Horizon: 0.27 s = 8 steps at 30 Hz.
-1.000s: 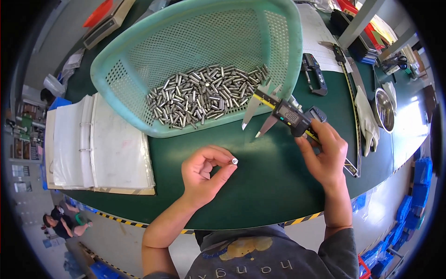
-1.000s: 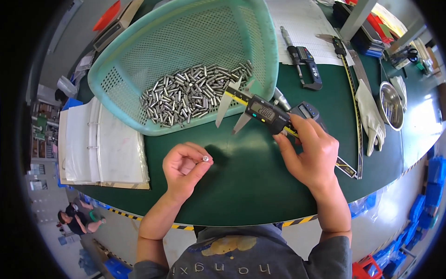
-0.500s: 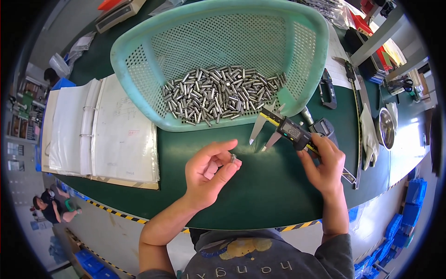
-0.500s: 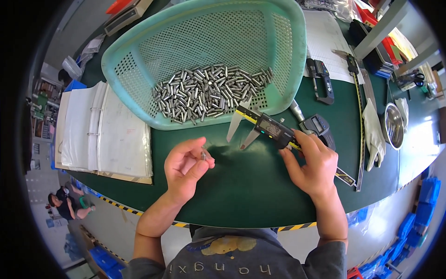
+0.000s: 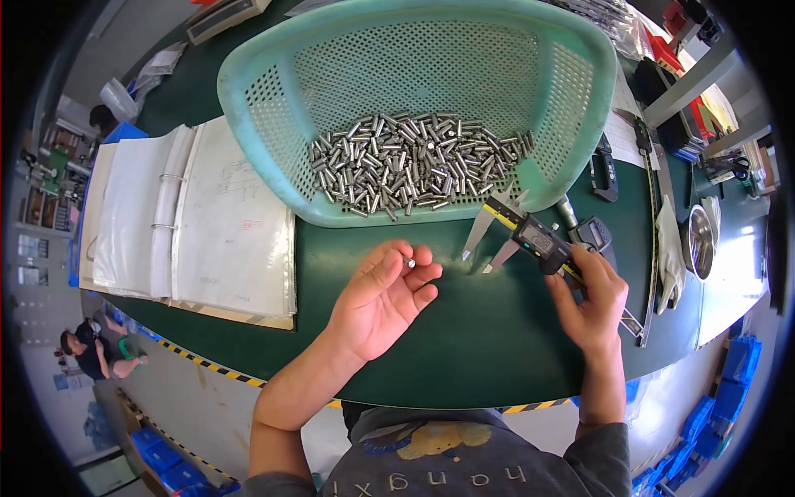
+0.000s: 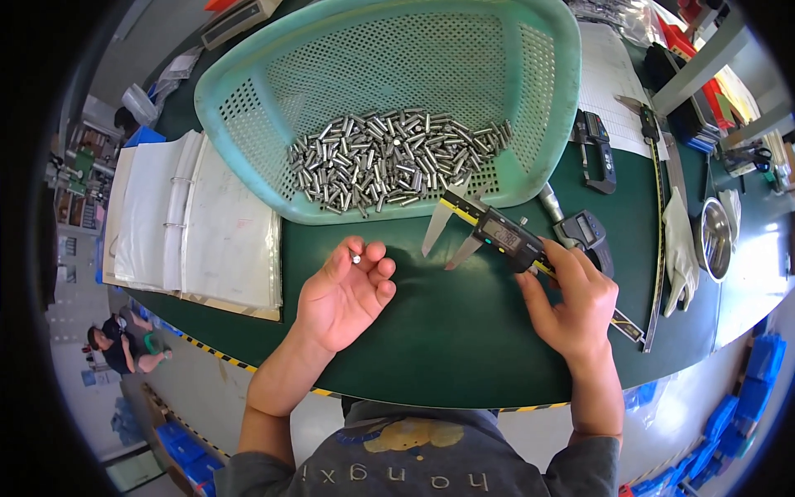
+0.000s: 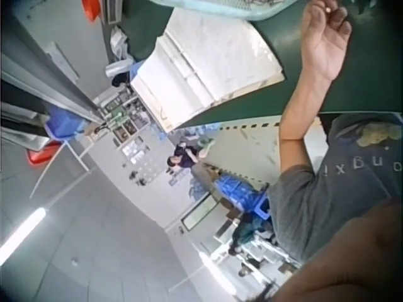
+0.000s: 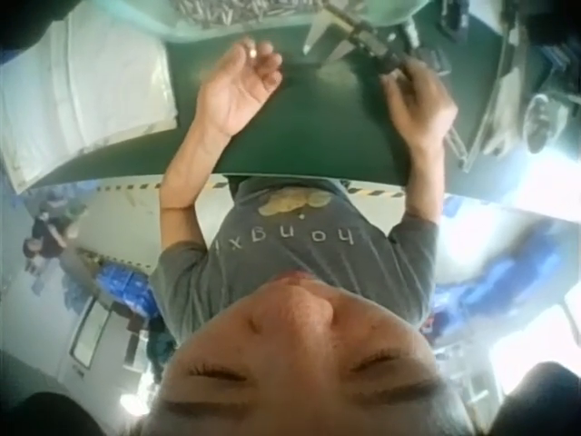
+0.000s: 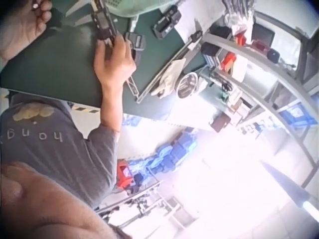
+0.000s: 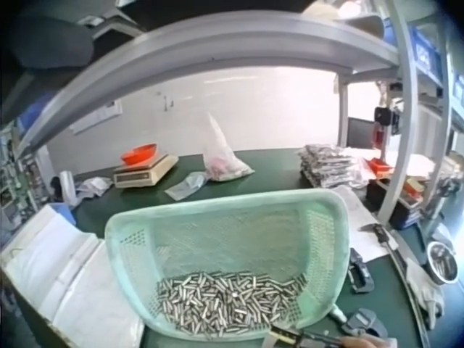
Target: Measuring small metal pins with a digital caliper for quality control.
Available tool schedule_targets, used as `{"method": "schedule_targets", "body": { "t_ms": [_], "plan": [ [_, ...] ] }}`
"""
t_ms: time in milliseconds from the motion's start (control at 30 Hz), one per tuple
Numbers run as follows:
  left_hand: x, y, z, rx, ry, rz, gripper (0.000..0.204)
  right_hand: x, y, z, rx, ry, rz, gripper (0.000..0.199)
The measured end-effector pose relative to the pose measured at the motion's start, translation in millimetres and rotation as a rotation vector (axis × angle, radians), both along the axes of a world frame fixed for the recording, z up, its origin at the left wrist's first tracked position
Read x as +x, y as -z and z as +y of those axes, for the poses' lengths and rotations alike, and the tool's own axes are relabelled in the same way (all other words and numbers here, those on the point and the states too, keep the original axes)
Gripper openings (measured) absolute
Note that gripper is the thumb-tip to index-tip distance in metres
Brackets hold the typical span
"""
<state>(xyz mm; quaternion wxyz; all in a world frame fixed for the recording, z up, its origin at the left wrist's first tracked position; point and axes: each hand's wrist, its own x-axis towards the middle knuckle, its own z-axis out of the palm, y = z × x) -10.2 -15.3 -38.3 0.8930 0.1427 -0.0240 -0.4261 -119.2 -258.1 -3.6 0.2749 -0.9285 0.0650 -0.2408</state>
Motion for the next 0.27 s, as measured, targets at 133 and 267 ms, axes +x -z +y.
{"method": "schedule_targets", "body": {
  "t_ms": [133, 267],
  "plan": [
    [-0.4, -2.9, -1.5, -0.058, 0.054, 0.040, 0.015, -0.4, 1.7, -0.1, 0.005, 0.008, -0.009, 0.033],
    [-0.6, 1.7, -1.0, -0.133, 0.080, 0.027, 0.016, -1.0, 2.5, -0.2, 0.007, 0.009, 0.005, 0.033]
  ]
}}
